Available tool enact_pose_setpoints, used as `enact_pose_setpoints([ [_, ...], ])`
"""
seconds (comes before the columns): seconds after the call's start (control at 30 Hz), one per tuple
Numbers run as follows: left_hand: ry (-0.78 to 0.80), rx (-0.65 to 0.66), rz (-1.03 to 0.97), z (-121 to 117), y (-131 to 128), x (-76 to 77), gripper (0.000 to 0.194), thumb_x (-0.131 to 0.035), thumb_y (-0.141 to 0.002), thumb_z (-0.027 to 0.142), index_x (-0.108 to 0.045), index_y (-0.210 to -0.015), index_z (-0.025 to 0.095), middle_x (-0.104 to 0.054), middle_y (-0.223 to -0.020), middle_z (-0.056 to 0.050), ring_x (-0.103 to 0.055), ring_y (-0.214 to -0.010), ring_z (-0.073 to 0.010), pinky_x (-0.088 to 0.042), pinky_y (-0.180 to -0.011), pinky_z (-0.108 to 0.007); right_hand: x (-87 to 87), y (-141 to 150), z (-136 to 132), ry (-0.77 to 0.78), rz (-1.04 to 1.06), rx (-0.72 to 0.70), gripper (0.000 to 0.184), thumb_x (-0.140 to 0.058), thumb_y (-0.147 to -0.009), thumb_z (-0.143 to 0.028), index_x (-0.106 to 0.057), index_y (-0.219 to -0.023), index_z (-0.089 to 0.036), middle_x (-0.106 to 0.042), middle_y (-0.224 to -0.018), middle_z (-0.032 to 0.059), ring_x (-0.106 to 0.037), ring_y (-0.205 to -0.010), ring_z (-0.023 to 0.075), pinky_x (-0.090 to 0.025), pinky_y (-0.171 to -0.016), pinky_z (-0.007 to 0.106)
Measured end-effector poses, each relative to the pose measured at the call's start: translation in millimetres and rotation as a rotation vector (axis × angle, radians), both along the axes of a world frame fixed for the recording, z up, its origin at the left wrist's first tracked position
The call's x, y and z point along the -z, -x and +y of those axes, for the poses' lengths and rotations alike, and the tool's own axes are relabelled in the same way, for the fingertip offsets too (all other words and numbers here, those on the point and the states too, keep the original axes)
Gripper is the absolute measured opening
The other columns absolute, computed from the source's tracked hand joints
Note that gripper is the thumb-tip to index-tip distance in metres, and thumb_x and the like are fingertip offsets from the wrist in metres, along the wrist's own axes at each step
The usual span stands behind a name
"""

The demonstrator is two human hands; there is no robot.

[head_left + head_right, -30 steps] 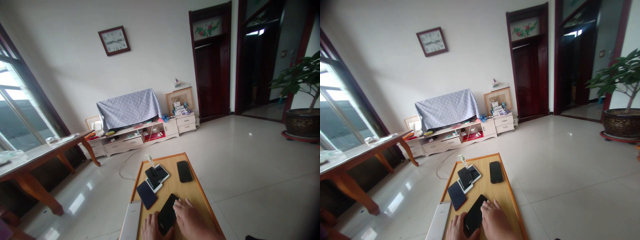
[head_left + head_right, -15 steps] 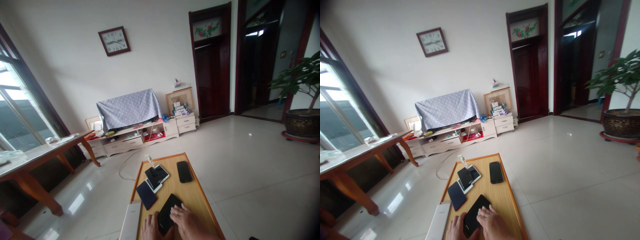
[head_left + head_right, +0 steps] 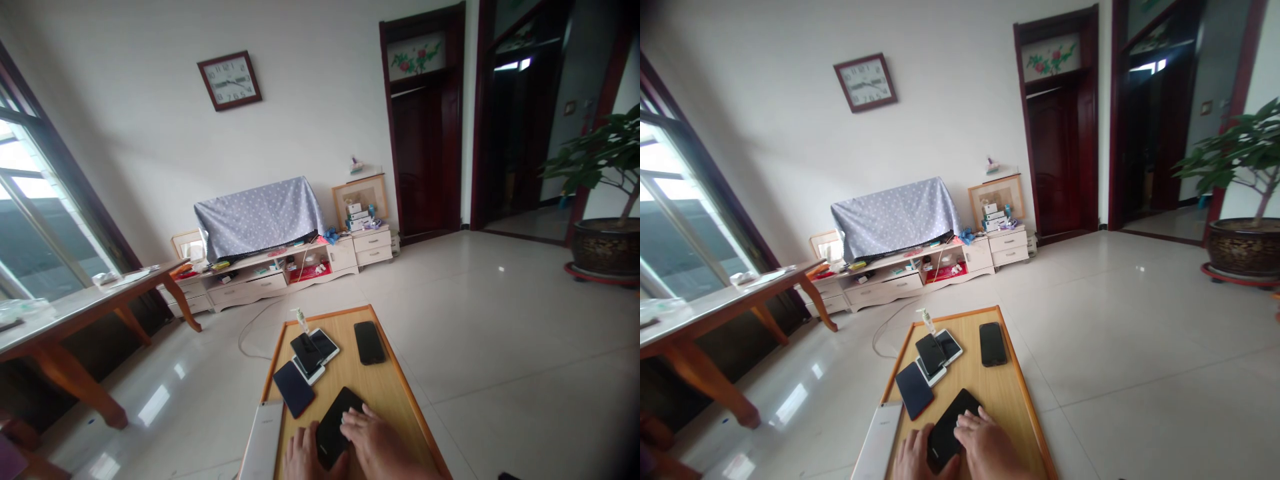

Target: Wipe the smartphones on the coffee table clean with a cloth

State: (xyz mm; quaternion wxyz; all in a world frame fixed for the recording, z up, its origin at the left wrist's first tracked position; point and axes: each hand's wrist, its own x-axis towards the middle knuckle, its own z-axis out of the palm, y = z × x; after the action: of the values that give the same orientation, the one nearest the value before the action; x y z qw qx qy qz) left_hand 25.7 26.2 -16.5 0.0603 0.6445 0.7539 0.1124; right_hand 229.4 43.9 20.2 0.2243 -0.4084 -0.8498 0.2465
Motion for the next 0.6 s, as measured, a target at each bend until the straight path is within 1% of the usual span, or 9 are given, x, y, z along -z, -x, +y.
enact_pose_setpoints([
  [0.1, 0.011, -0.003, -0.007, -2.1, -1.0, -6.3, 0.077, -0.062, -0.068, 0.061, -0.059, -0.133, 0.020, -0.065, -0.126, -0.013, -0.060, -0.121, -0.0312, -0.045, -0.103, -0.039, 14.7, -4.2, 10.1, -0.013, 0.067, 0.167, 0.045, -0.039, -0.095, -0.020, -0.071, -0.127, -0.022, -0.066, -0.137, 0.0112, -0.059, -0.130, 0.0243, -0.038, -0.116, 0.043],
  [0.17, 0.022, -0.011, -0.002, -3.1, -1.8, -9.6, 0.076, -0.063, -0.068, 0.060, -0.059, -0.133, 0.022, -0.065, -0.126, -0.012, -0.060, -0.121, -0.0311, -0.045, -0.103, -0.038, 20.0, -3.3, 14.9, 0.018, 0.134, 0.271, 0.044, -0.038, -0.096, -0.023, -0.071, -0.125, -0.021, -0.070, -0.130, 0.0120, -0.064, -0.123, 0.0240, -0.046, -0.109, 0.039],
  [0.23, 0.031, -0.010, 0.004, -3.7, -2.9, -12.2, 0.076, -0.063, -0.068, 0.059, -0.058, -0.133, 0.021, -0.065, -0.127, -0.013, -0.060, -0.121, -0.0316, -0.045, -0.103, -0.039, 19.4, 0.0, 16.5, 0.058, 0.228, 0.338, 0.042, -0.038, -0.098, -0.027, -0.071, -0.125, -0.022, -0.073, -0.124, 0.0106, -0.069, -0.114, 0.0229, -0.051, -0.101, 0.035],
  [0.33, 0.048, -0.008, 0.011, -4.0, -4.6, -15.0, 0.076, -0.063, -0.068, 0.058, -0.058, -0.134, 0.020, -0.064, -0.127, -0.013, -0.059, -0.121, -0.0317, -0.044, -0.103, -0.040, 12.4, 5.8, 14.2, 0.086, 0.312, 0.356, 0.039, -0.041, -0.098, -0.030, -0.069, -0.124, -0.025, -0.075, -0.119, 0.0077, -0.070, -0.108, 0.0212, -0.052, -0.093, 0.030],
  [0.43, 0.063, -0.011, 0.021, -3.7, -5.4, -15.9, 0.075, -0.063, -0.069, 0.057, -0.057, -0.134, 0.020, -0.064, -0.127, -0.013, -0.059, -0.122, -0.0313, -0.045, -0.102, -0.040, 8.9, 9.7, 11.3, 0.066, 0.236, 0.361, 0.032, -0.043, -0.096, -0.024, -0.069, -0.115, -0.025, -0.075, -0.110, 0.0046, -0.071, -0.099, 0.0186, -0.051, -0.086, 0.026],
  [0.5, 0.062, -0.011, 0.025, -3.5, -5.0, -15.0, 0.075, -0.063, -0.069, 0.057, -0.057, -0.135, 0.021, -0.064, -0.128, -0.012, -0.058, -0.123, -0.0310, -0.044, -0.102, -0.039, 10.5, 11.7, 10.6, 0.008, 0.159, 0.371, 0.029, -0.044, -0.093, -0.017, -0.069, -0.104, -0.025, -0.073, -0.102, 0.0026, -0.068, -0.093, 0.0172, -0.049, -0.084, 0.026],
  [0.6, 0.059, -0.010, 0.022, -3.3, -3.8, -12.8, 0.076, -0.063, -0.069, 0.057, -0.057, -0.136, 0.021, -0.064, -0.129, -0.012, -0.058, -0.124, -0.0306, -0.044, -0.104, -0.038, 14.3, 16.0, 10.1, -0.091, 0.076, 0.404, 0.025, -0.045, -0.089, -0.010, -0.066, -0.092, -0.024, -0.068, -0.101, 0.0031, -0.064, -0.094, 0.0176, -0.046, -0.085, 0.027],
])
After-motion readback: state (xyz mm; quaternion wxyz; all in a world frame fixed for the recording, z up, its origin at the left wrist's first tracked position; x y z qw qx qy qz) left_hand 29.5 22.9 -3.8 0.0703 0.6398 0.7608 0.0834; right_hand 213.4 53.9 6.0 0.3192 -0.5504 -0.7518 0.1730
